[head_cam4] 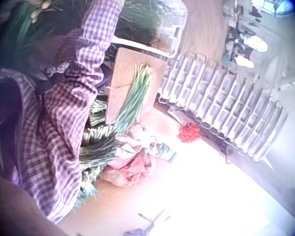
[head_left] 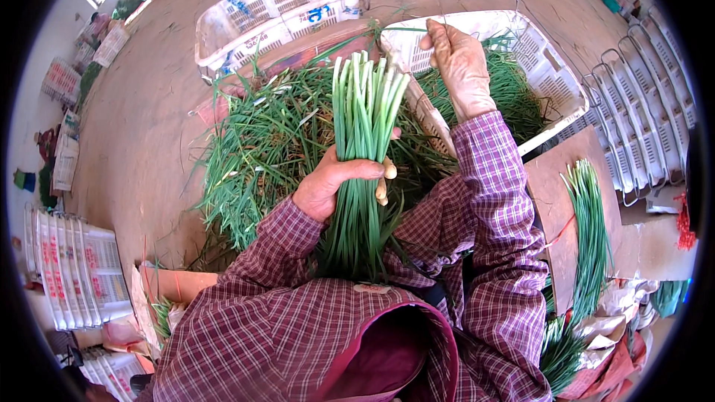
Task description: The person sorts bunches of scallions by hand, removes damaged leaves, aligns the stalks, and ties the bundles with red plastic strips.
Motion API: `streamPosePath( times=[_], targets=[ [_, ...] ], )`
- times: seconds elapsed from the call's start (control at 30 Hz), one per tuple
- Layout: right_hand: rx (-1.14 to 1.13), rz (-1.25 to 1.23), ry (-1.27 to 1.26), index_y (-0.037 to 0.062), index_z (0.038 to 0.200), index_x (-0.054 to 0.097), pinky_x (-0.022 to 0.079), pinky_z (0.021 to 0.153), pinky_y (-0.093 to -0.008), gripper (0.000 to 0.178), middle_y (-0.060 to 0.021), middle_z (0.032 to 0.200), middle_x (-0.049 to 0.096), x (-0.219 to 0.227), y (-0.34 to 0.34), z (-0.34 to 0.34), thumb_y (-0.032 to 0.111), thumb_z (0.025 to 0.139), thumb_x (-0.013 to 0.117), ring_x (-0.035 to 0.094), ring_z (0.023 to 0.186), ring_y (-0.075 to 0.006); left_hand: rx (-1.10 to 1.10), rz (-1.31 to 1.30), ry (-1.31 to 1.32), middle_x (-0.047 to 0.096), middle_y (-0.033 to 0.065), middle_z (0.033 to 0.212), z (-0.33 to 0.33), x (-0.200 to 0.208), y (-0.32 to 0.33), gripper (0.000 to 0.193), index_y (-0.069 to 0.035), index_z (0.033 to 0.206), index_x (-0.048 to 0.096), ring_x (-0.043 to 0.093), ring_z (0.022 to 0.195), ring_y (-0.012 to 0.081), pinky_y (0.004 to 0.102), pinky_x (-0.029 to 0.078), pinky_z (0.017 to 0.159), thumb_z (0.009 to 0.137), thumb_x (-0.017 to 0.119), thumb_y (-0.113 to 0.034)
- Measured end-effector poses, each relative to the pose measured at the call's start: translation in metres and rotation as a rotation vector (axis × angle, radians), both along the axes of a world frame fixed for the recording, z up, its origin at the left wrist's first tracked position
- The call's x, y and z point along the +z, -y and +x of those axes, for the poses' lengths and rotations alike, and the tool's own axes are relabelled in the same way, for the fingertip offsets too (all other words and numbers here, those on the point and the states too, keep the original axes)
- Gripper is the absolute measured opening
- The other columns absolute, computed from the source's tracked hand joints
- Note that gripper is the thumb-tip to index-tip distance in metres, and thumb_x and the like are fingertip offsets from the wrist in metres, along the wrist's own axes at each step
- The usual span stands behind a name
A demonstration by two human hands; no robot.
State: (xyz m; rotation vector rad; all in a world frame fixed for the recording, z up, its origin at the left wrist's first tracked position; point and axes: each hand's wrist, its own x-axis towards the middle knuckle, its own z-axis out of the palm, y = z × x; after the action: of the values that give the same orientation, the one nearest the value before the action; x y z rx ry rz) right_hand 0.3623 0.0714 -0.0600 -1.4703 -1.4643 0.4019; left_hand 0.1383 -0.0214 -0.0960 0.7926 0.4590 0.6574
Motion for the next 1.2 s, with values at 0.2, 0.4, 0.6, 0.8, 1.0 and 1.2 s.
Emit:
streamPosePath(
  times=[0.2,0.4,0.6,0.8,1.0,1.2],
  targets=[
    [-0.205,0.015,-0.243,0.0082,0.082,0.066,0.038,0.049,-0.0205,0.032,-0.0007,0.063,0.059,0.011,0.002,0.034,0.034,0.093,0.051,0.045,0.052,-0.0075,-0.002,-0.051,0.097,0.064,0.0134,0.087,-0.016,-0.009,0.0,0.06,0.001,0.134,0.037,0.063,0.065,0.0196,0.0321,0.054,0.062,0.078,0.059,-0.004],
    [0.099,-0.507,0.335,0.0039,0.115,0.055,0.048,0.09,-0.027,0.035,-0.0087,0.106,0.062,0.025,0.01,0.027,0.021,0.086,0.061,0.059,0.095,-0.015,0.048,-0.043,0.103,0.064,0.0136,0.089,-0.016,-0.009,-0.001,0.058,-0.002,0.132,0.039,0.063,0.065,0.0199,0.0319,0.054,0.063,0.078,0.059,-0.005],
    [0.476,-0.169,-0.403,0.0012,0.109,0.061,0.046,0.083,-0.0273,0.038,-0.0119,0.099,0.065,0.024,0.031,-0.014,0.029,0.083,0.066,0.06,0.092,-0.0167,0.025,0.041,-0.028,0.062,0.0145,0.093,-0.012,-0.008,-0.002,0.068,0.001,0.137,0.031,0.062,0.069,0.0218,0.0343,0.054,0.064,0.076,0.06,-0.011],
    [0.398,-0.171,-0.049,0.003,0.092,0.068,0.047,0.072,-0.0295,0.028,-0.0089,0.079,0.067,0.031,0.037,-0.035,0.029,0.082,0.067,0.062,0.074,-0.0156,-0.028,-0.035,0.126,0.063,0.0172,0.101,-0.008,-0.005,-0.002,0.059,0.002,0.132,0.037,0.064,0.075,0.0259,0.037,0.054,0.068,0.077,0.059,-0.007],
    [0.25,-0.154,0.123,0.0006,0.09,0.064,0.046,0.072,-0.0243,0.016,-0.0027,0.079,0.065,0.028,0.04,-0.035,0.015,0.084,0.065,0.057,0.075,-0.0079,-0.141,-0.161,0.355,0.049,0.0225,0.127,-0.016,-0.026,-0.012,0.06,0.001,0.135,0.032,0.059,0.1,0.0349,0.0471,0.047,0.09,0.081,0.052,-0.015],
    [0.222,0.297,0.436,0.0047,0.087,0.065,0.047,0.066,-0.0295,0.019,-0.0048,0.078,0.064,0.029,0.034,-0.031,0.023,0.08,0.068,0.058,0.07,-0.0144,-0.084,-0.194,0.274,0.053,0.0208,0.122,-0.014,-0.034,-0.017,0.075,-0.005,0.139,0.024,0.061,0.097,0.0337,0.0464,0.05,0.086,0.075,0.06,-0.024]
  ],
)
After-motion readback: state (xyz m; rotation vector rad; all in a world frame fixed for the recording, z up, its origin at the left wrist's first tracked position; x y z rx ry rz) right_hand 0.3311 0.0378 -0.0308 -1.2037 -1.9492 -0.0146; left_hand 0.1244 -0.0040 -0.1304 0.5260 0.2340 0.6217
